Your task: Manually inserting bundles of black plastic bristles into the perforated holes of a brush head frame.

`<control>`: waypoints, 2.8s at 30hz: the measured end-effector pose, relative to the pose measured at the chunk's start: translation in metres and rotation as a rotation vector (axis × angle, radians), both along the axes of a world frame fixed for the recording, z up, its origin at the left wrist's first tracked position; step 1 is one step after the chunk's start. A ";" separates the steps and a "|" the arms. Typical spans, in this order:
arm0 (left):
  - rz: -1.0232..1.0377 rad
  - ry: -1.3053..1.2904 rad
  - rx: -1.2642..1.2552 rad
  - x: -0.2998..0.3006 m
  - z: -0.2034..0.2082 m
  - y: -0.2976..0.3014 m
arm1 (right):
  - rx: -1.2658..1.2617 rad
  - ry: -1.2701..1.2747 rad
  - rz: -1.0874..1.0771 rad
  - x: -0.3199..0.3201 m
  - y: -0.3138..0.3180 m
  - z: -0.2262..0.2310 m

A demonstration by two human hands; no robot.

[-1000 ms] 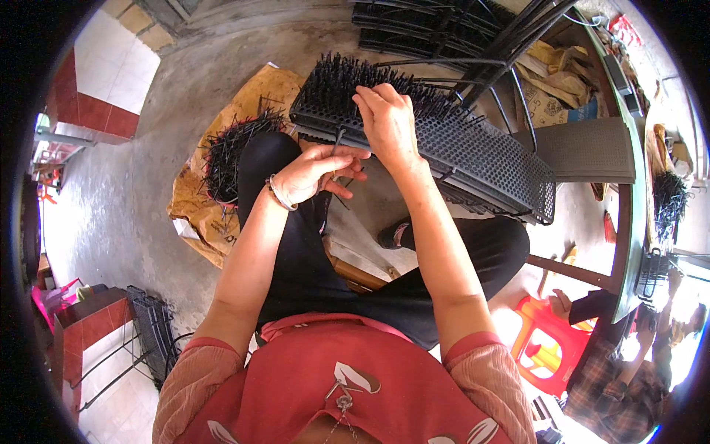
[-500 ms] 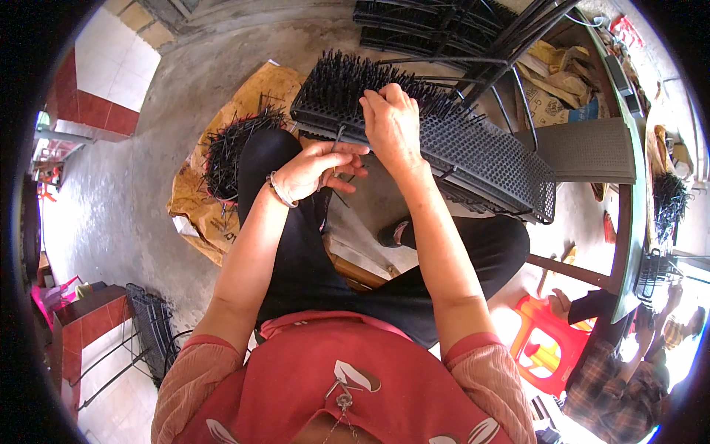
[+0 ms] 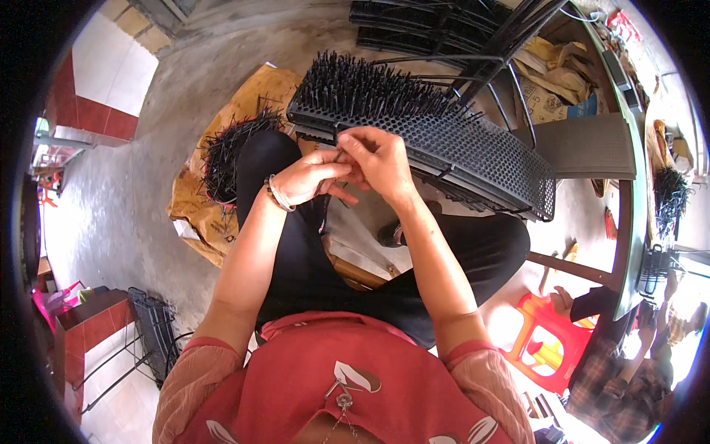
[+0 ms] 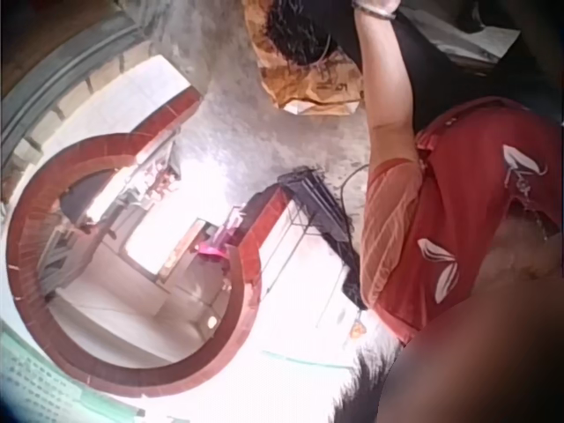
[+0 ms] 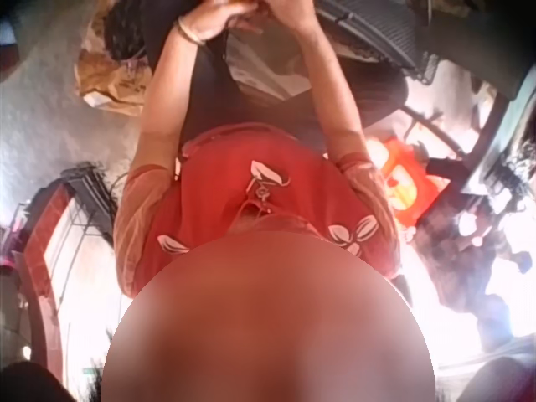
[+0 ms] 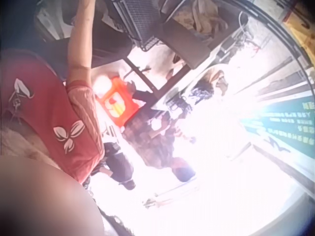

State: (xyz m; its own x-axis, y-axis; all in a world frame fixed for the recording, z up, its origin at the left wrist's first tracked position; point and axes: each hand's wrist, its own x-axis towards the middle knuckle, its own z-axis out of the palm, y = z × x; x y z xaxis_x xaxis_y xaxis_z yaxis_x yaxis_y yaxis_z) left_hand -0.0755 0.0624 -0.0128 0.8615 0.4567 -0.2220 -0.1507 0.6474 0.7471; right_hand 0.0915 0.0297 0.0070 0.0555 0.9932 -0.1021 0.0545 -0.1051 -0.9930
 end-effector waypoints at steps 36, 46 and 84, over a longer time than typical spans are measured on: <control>0.149 0.265 0.106 0.002 -0.018 0.005 | 0.723 -0.628 -0.248 0.026 0.048 0.006; 0.171 0.320 0.143 -0.010 -0.023 0.005 | 0.747 -0.713 -0.296 0.025 0.046 0.007; -0.099 1.231 -0.071 0.014 -0.290 -0.009 | 0.669 -0.901 0.032 0.035 0.045 0.021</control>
